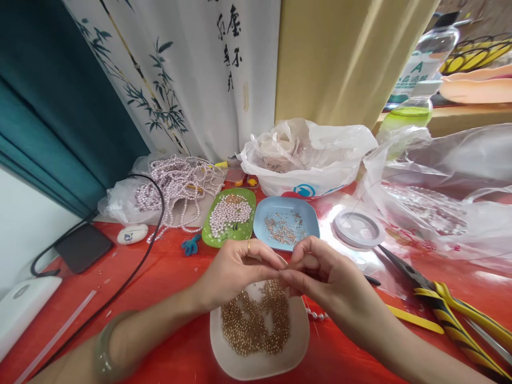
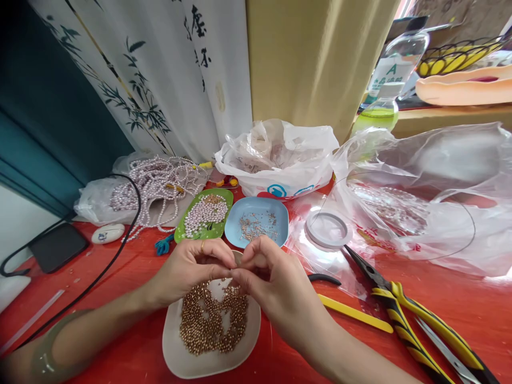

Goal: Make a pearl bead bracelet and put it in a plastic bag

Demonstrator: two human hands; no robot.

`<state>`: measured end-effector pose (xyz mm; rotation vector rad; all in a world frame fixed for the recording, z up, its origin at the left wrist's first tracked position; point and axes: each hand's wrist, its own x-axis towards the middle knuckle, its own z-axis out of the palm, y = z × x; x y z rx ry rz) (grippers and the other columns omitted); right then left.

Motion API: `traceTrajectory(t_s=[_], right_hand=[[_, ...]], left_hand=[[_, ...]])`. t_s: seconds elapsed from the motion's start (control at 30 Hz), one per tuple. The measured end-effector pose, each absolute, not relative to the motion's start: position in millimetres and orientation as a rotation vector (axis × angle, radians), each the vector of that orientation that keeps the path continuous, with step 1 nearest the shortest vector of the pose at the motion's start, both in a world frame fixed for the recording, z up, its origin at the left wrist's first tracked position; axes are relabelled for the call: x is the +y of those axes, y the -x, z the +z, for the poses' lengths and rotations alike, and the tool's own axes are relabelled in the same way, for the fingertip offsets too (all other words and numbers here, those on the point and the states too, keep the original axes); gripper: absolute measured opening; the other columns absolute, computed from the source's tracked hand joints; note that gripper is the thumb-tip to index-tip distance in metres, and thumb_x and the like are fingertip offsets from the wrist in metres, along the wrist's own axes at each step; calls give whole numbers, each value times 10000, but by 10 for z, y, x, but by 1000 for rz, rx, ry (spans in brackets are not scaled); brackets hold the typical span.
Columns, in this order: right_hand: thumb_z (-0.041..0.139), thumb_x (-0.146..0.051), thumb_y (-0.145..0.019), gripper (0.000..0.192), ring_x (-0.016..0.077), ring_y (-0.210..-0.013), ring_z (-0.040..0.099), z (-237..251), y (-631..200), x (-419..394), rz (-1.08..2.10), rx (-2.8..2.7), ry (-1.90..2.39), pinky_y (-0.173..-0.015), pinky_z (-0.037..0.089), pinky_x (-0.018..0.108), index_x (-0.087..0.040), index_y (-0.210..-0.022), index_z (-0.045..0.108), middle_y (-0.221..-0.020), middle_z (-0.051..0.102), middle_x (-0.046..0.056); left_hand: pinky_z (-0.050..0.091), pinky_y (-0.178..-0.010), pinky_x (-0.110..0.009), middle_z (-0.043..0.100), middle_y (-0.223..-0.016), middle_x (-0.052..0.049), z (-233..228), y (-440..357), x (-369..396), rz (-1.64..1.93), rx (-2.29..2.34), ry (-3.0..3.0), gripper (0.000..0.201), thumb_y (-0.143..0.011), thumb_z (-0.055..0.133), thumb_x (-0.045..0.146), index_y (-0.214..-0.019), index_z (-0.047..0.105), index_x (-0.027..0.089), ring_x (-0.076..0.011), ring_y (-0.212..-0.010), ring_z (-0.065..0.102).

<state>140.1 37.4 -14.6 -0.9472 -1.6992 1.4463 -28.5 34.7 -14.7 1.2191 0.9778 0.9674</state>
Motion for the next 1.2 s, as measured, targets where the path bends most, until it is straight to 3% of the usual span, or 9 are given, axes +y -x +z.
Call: traceTrajectory(t_s=[0.2,0.3,0.53,0.67,0.83,0.93,1.2], right_hand=[[582,-146,-764,69,92,-543,543,-97,-1420,406,679,-2076,736,-474,433,196,-169,-828,574,-636,597,-6],[528,-150,-811,106,98,-595,567,-77,-1429,429,483,-2161,607,-503,456,197,-162,-848,627,-715,610,36],[435,-152,-870,185,110,-691,602,-49,-1520,484,310,-2343,591,-582,481,218,-165,-921,613,-830,647,61],[423,-171,-875,191,126,-584,589,-58,-1590,525,200,-2451,640,-486,434,245,-142,-881,612,-725,655,52],[462,-145,-830,179,113,-525,584,-100,-1625,627,291,-2430,857,-472,412,226,-153,-751,622,-630,653,12],[502,-98,-784,169,101,-509,583,-137,-1633,699,410,-2512,941,-476,406,209,-167,-715,639,-615,661,-8],[526,-85,-774,181,153,-596,619,-172,-1620,705,328,-2782,857,-524,434,248,-149,-824,688,-695,685,47]], left_hand=[[424,-612,-204,658,-640,4,-171,292,372,835,908,-951,90,-546,716,110,-618,672,140,-89,-606,573],[405,-571,-186,641,-600,15,-181,292,375,818,875,-880,133,-533,724,104,-641,650,127,-69,-555,554],[422,-589,-201,669,-722,-26,-66,307,371,860,983,-963,202,-619,686,109,-795,588,126,-91,-623,594],[444,-631,-234,685,-818,-56,-15,313,377,781,1021,-1042,264,-651,651,134,-901,566,145,-129,-704,619],[432,-686,-292,657,-810,-41,-82,325,371,694,1329,-1565,88,-712,595,204,-772,646,165,-158,-744,588],[404,-723,-312,649,-791,-25,-136,317,374,646,1416,-1910,115,-735,568,179,-758,678,202,-171,-783,549],[385,-730,-325,687,-811,-17,-200,253,398,630,1318,-2093,162,-748,558,154,-795,688,240,-206,-821,523]])
